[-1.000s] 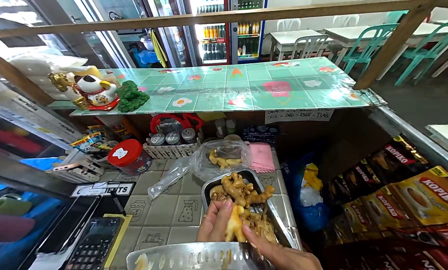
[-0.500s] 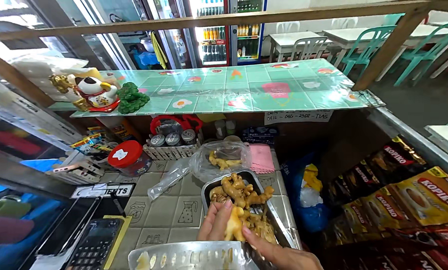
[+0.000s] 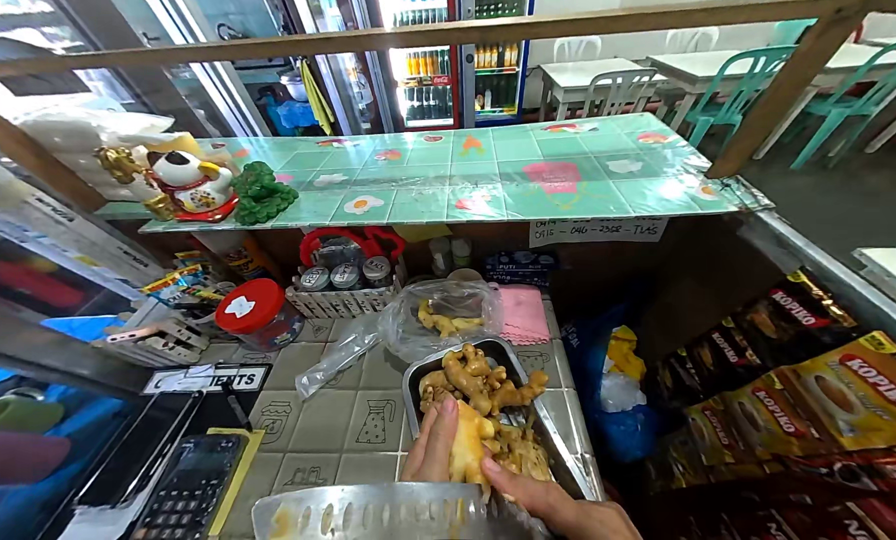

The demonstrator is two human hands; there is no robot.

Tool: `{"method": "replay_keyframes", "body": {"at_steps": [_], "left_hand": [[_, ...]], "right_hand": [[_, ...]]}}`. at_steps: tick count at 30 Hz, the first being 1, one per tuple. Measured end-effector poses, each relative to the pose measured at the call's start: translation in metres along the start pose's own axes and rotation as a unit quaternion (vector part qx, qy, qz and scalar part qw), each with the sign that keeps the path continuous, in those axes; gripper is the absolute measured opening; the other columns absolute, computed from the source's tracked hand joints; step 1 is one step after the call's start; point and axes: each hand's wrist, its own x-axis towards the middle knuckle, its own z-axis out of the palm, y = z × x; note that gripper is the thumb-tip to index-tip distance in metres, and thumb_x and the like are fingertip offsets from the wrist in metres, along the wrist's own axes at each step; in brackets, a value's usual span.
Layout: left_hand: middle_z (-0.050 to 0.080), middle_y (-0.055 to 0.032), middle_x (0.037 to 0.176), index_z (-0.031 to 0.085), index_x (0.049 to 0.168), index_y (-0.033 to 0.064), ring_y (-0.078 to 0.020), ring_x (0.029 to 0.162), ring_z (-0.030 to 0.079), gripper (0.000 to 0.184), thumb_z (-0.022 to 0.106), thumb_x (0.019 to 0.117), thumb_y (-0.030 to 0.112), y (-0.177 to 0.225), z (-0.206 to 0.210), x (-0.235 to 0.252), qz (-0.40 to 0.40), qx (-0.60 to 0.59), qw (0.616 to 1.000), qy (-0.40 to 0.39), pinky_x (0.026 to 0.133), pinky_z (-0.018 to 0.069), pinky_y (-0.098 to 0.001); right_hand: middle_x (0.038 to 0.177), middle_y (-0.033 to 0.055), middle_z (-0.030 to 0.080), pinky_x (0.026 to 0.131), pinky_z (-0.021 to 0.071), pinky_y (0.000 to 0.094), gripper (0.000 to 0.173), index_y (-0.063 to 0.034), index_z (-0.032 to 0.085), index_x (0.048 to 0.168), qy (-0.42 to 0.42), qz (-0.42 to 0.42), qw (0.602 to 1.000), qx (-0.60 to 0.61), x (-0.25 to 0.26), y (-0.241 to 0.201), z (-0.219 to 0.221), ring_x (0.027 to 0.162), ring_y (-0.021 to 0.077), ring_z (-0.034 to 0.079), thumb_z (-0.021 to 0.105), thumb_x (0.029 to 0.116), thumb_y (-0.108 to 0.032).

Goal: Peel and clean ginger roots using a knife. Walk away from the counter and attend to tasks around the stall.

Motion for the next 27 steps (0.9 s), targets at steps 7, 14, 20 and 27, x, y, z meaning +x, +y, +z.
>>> {"method": "replay_keyframes", "body": {"at_steps": [7, 14, 20, 27], "left_hand": [[0.064, -0.0004, 0.08, 0.054, 0.111, 0.0035, -0.0073, 0.07, 0.064, 0.033, 0.029, 0.1111, 0.026, -0.003, 0.002, 0.002, 0.021, 0.01, 1.0, -0.009, 0.069, 0.0576, -0.0245], [0.068, -0.0002, 0.09, 0.055, 0.107, 0.0068, -0.0065, 0.083, 0.067, 0.03, 0.031, 0.1105, 0.024, -0.005, 0.0, 0.0, 0.044, 0.005, 0.998, -0.046, 0.078, 0.0582, -0.0261], [0.067, 0.0006, 0.087, 0.056, 0.107, 0.007, -0.0062, 0.082, 0.067, 0.03, 0.031, 0.1103, 0.024, -0.006, 0.0, 0.0, 0.036, -0.004, 0.998, -0.043, 0.077, 0.0579, -0.0256], [0.064, 0.0053, 0.083, 0.054, 0.098, 0.0106, -0.0016, 0.077, 0.063, 0.024, 0.036, 0.109, 0.021, -0.013, 0.0, 0.003, 0.117, 0.029, 0.991, -0.058, 0.075, 0.0553, -0.0216]], "right_hand": [[0.123, 0.0175, 0.071, 0.088, 0.0592, 0.041, 0.053, -0.0026, 0.059, 0.141, 0.02, 0.004, 0.999, 0.046, 0.002, -0.002, 0.003, 0.101, 0.0201, 0.072, 0.068, 0.0991, -0.034], [0.088, 0.0128, 0.068, 0.062, 0.0547, 0.0332, 0.066, -0.0018, 0.047, 0.149, -0.016, 0.053, 0.99, 0.128, 0.003, -0.008, -0.003, 0.065, 0.0139, 0.06, 0.07, 0.0968, -0.034], [0.079, 0.0101, 0.065, 0.057, 0.0529, 0.032, 0.06, -0.002, 0.049, 0.146, -0.002, 0.048, 0.989, 0.137, 0.004, -0.006, 0.001, 0.061, 0.0132, 0.058, 0.071, 0.097, -0.029], [0.077, 0.009, 0.065, 0.057, 0.0527, 0.0301, 0.057, -0.0005, 0.049, 0.143, 0.023, 0.042, 0.985, 0.164, 0.003, -0.005, 0.004, 0.061, 0.0116, 0.059, 0.07, 0.0978, -0.028]]}}
